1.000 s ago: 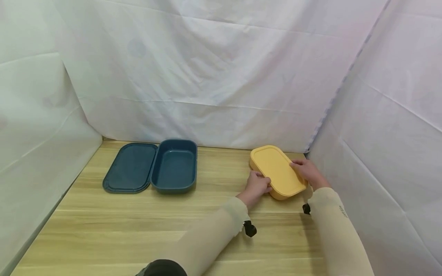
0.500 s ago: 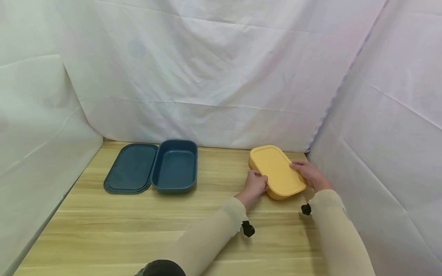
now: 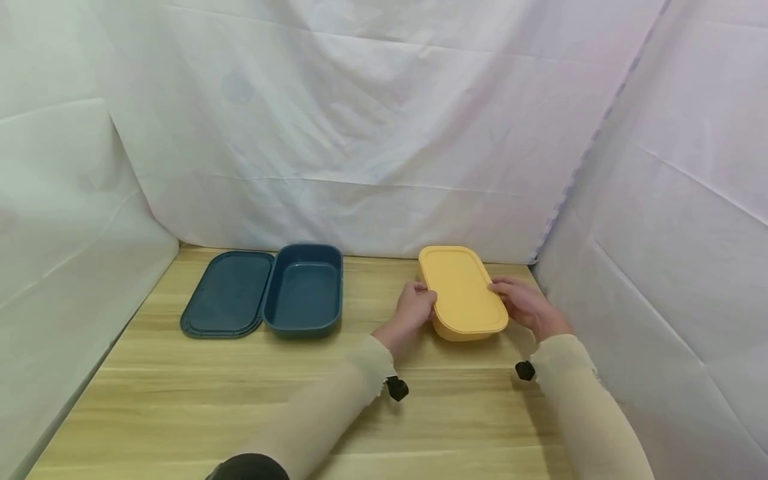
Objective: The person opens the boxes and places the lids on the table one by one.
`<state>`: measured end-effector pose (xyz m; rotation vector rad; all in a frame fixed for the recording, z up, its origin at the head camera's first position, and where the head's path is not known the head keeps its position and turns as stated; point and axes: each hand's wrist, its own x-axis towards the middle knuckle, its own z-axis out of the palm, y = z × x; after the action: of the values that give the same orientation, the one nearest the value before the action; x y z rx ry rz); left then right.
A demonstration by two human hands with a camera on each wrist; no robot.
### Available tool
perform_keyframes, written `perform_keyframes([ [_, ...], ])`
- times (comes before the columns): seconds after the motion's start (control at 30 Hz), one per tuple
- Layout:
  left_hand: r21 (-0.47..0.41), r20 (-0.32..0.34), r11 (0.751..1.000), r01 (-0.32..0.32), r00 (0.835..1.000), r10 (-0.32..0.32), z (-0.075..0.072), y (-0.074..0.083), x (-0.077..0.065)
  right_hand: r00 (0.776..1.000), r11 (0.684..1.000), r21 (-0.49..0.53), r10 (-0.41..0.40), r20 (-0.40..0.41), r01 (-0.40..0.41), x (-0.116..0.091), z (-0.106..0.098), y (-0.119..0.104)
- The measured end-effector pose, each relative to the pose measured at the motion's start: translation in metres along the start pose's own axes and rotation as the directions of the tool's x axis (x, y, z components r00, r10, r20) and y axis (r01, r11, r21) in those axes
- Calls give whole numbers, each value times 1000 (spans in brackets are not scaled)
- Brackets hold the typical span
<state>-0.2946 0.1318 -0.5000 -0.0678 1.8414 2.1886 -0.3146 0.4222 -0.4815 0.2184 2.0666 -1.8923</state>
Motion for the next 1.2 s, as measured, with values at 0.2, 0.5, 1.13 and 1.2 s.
perform_keyframes([
  [0.2,95,68,995,17,997,-23,-33,14,-9,996,1000,21,-8,89,6,-1,22,2],
  [0.5,243,90,970,-15,996,-7,-64,22,-20,995,999,32,-20,93,17,-5,53,5],
  [1.13,474,83,876,-85,995,52,-111,33,-36,996,996,-39,-81,31,82,-5,104,11],
  [1.2,526,78,845,-98,995,67,-114,35,-37,996,996,-29,-83,28,84,-4,108,12],
])
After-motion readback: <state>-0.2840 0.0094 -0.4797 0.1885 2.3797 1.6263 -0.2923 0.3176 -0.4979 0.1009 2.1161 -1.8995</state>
